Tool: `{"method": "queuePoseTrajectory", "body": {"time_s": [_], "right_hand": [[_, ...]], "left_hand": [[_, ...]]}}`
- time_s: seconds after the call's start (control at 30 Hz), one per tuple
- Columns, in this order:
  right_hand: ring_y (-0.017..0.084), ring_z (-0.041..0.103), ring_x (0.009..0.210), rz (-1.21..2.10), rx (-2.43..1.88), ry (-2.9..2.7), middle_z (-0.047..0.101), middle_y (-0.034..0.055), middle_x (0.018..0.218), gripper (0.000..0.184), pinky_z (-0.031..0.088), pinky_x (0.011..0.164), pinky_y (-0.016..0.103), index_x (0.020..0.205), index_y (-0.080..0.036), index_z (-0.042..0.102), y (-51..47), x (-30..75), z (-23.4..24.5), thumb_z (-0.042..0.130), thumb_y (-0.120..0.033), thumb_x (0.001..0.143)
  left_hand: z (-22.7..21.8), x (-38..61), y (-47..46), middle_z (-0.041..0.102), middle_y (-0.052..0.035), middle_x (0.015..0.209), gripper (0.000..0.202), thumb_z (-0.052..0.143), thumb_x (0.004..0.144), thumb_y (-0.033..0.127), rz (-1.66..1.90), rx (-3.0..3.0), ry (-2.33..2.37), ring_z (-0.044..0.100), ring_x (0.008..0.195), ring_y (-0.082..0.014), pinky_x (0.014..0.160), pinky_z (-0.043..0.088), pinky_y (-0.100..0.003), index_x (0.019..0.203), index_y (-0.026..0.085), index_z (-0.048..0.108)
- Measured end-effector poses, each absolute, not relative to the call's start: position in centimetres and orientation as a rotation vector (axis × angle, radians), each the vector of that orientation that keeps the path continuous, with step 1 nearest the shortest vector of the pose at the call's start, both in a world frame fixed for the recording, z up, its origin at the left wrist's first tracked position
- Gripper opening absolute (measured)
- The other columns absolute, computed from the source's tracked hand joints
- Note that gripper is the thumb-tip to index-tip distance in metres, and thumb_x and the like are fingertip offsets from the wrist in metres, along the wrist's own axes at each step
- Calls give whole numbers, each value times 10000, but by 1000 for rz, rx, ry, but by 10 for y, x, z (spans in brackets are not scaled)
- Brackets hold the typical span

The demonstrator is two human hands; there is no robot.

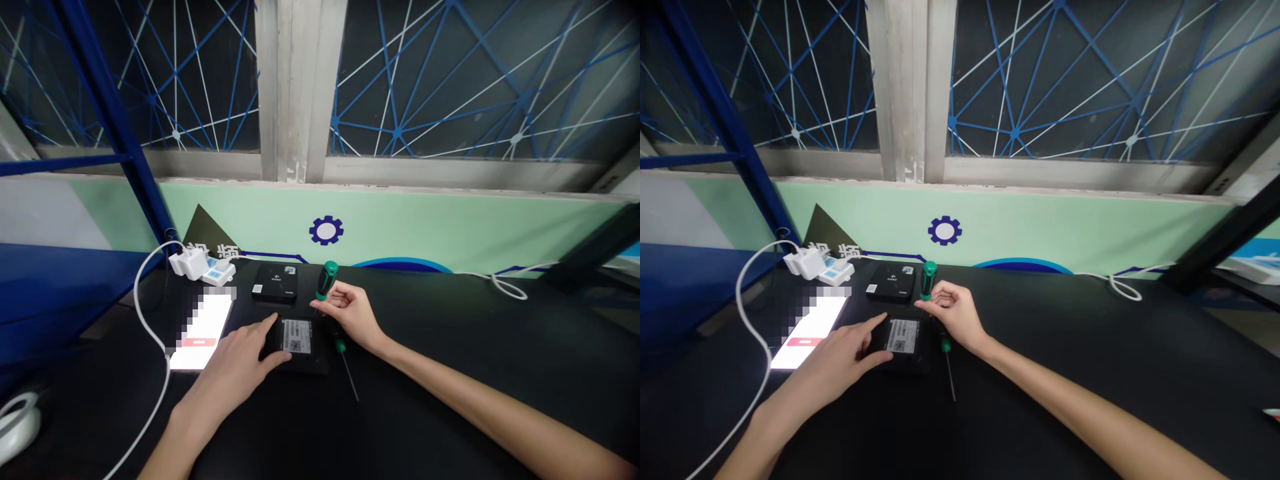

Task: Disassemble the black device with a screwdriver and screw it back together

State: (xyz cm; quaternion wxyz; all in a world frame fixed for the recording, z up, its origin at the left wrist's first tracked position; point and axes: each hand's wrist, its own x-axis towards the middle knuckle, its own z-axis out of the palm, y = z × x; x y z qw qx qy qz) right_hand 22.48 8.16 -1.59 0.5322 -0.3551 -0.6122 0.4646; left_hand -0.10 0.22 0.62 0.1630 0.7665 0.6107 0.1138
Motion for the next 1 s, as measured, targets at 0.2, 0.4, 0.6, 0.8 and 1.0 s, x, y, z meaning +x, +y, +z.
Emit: {"method": "queuePoseTrajectory", "body": {"time_s": [0.2,0.4,0.6,0.8,1.0], "right_hand": [[130,572,530,1067,-861,-1478,607,-20,580,423,513,559,268,632,-192,557,78,224,-18,878,-466,628],[151,619,558,1089,-860,-1469,661,8,616,410,531,570,274,673,-191,579,78,225,-21,857,-492,655],[157,640,584,1107,-848,-1505,732,53,720,379,549,590,287,709,-180,640,78,226,-21,814,-517,706],[156,649,606,1099,-868,-1526,742,66,739,377,553,598,285,678,-174,655,77,226,-19,777,-525,745],[169,662,662,1081,-833,-1580,753,76,790,337,560,644,298,733,-167,706,77,227,-23,725,-493,817]], "left_hand": [[4,-1,3,696,-113,1091,687,540,910,549,321,2191,1740,653,1041,-320,764,513,-363,1497,211,421],[5,0,2,692,-114,1116,669,538,916,535,321,2180,1748,648,1056,-320,753,507,-350,1496,223,421],[7,0,2,686,-121,1133,679,531,925,542,313,2183,1730,647,1049,-323,746,501,-351,1506,212,404],[4,-3,3,689,-108,1112,686,516,922,567,326,2178,1726,652,1027,-312,752,506,-351,1507,226,402],[1,-5,3,701,-97,1044,689,497,918,586,363,2209,1699,661,1009,-300,767,508,-346,1499,225,417]]}}
